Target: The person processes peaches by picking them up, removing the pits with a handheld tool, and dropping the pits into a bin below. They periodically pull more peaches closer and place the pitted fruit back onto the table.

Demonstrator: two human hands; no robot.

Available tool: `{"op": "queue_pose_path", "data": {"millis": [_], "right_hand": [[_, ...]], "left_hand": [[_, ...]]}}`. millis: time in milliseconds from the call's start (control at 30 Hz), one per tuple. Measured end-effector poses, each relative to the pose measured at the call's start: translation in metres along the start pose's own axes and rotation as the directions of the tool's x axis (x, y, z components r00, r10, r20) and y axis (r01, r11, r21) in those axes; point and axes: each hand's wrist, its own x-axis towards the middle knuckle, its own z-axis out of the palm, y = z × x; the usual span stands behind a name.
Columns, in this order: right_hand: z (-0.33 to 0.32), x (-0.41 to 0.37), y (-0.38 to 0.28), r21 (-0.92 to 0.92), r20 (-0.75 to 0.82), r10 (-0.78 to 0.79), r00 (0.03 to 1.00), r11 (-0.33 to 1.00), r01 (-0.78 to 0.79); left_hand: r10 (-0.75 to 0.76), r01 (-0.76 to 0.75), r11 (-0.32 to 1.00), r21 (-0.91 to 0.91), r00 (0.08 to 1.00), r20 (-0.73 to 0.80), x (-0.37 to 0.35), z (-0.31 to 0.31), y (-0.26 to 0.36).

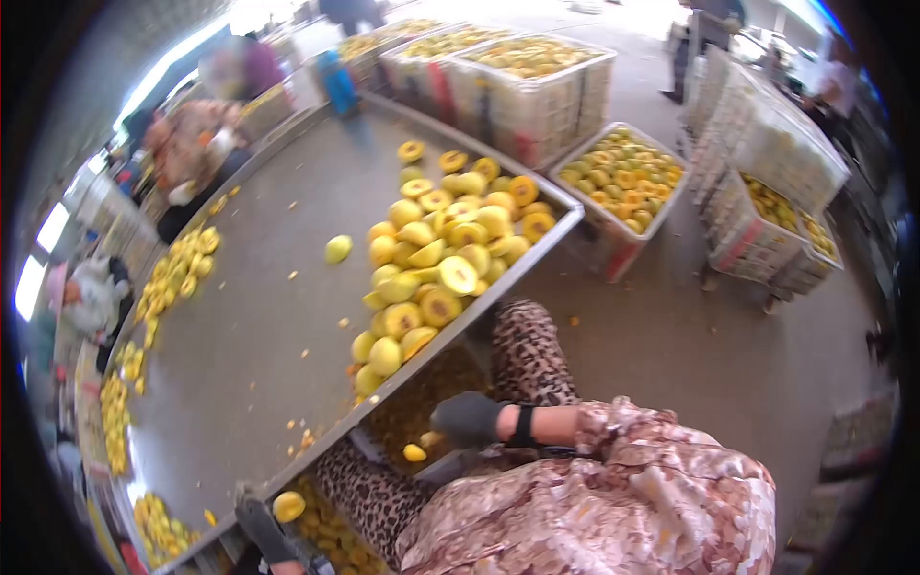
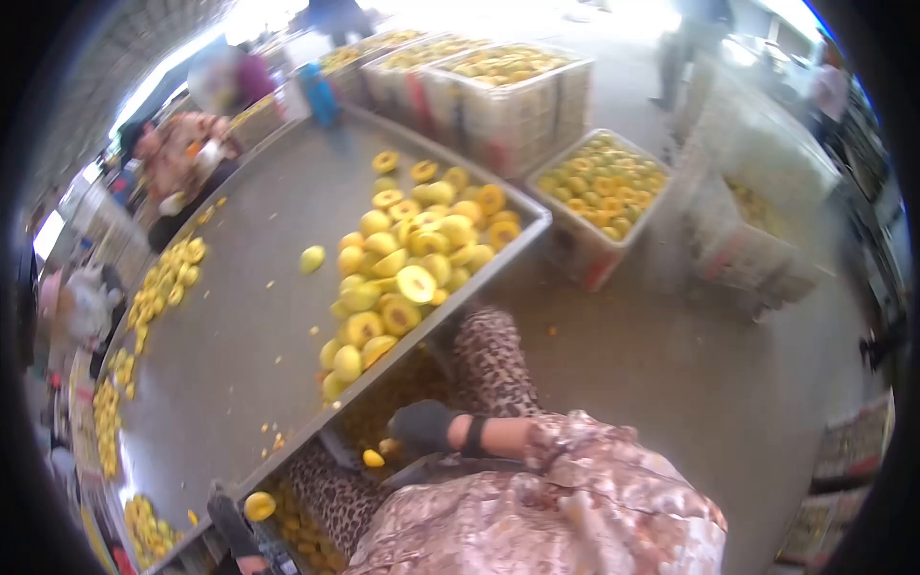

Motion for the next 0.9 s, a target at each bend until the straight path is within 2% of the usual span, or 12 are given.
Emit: {"op": "queue_pose_path", "data": {"millis": [33,67,100,167,200,233,300,400,567,633,767,900], "right_hand": [[0.008,0.010,0.002,0.112,0.074,0.031,0.997,0.993,-0.039],[0.013,0.015,0.006,0.178,0.097,-0.025,0.995,0.984,0.008],[0.019,0.019,0.001,0.239,0.066,-0.077,0.995,0.969,0.059],[0.033,0.017,0.005,0.307,-0.025,-0.097,0.995,0.946,0.100],[0.039,0.014,0.002,0.370,-0.045,-0.127,0.991,0.919,0.134],[0.039,0.009,0.000,0.421,-0.079,-0.136,0.988,0.893,0.156],[0.009,0.002,-0.005,0.363,-0.013,-0.101,0.995,0.927,0.099],[-0.007,-0.006,-0.010,0.564,-0.052,0.008,0.999,0.826,0.022],[-0.029,-0.018,-0.001,0.571,-0.169,0.031,0.985,0.818,0.073],[-0.038,-0.021,0.001,0.547,-0.223,0.005,0.975,0.828,0.121],[-0.026,-0.019,0.000,0.486,-0.292,0.006,0.956,0.863,0.143],[-0.013,-0.018,-0.017,0.501,-0.305,0.105,0.946,0.863,0.066]], "left_hand": [[-0.220,0.217,0.966,-0.143,0.975,-0.006,0.021,-0.029,0.106],[-0.165,0.178,0.978,-0.106,0.979,0.117,0.052,-0.038,0.126],[-0.107,0.129,0.988,-0.080,0.965,0.238,0.084,-0.047,0.147],[0.047,-0.035,0.995,-0.097,0.991,0.128,0.142,0.003,0.196],[0.256,-0.276,0.946,0.170,0.958,0.132,0.164,0.024,0.229],[0.291,-0.310,0.941,0.134,0.946,0.145,0.180,0.047,0.234],[0.440,-0.444,0.896,-0.019,0.883,0.165,0.232,0.132,0.272],[0.537,-0.525,0.842,-0.124,0.796,0.277,0.291,0.249,0.305],[0.557,-0.475,0.830,-0.292,0.702,0.443,0.333,0.399,0.318],[0.503,-0.389,0.864,-0.319,0.657,0.561,0.328,0.397,0.323],[0.578,-0.544,0.804,-0.242,0.615,0.537,0.289,0.333,0.324],[0.520,-0.412,0.853,-0.320,0.719,0.461,0.249,0.278,0.288]]}}
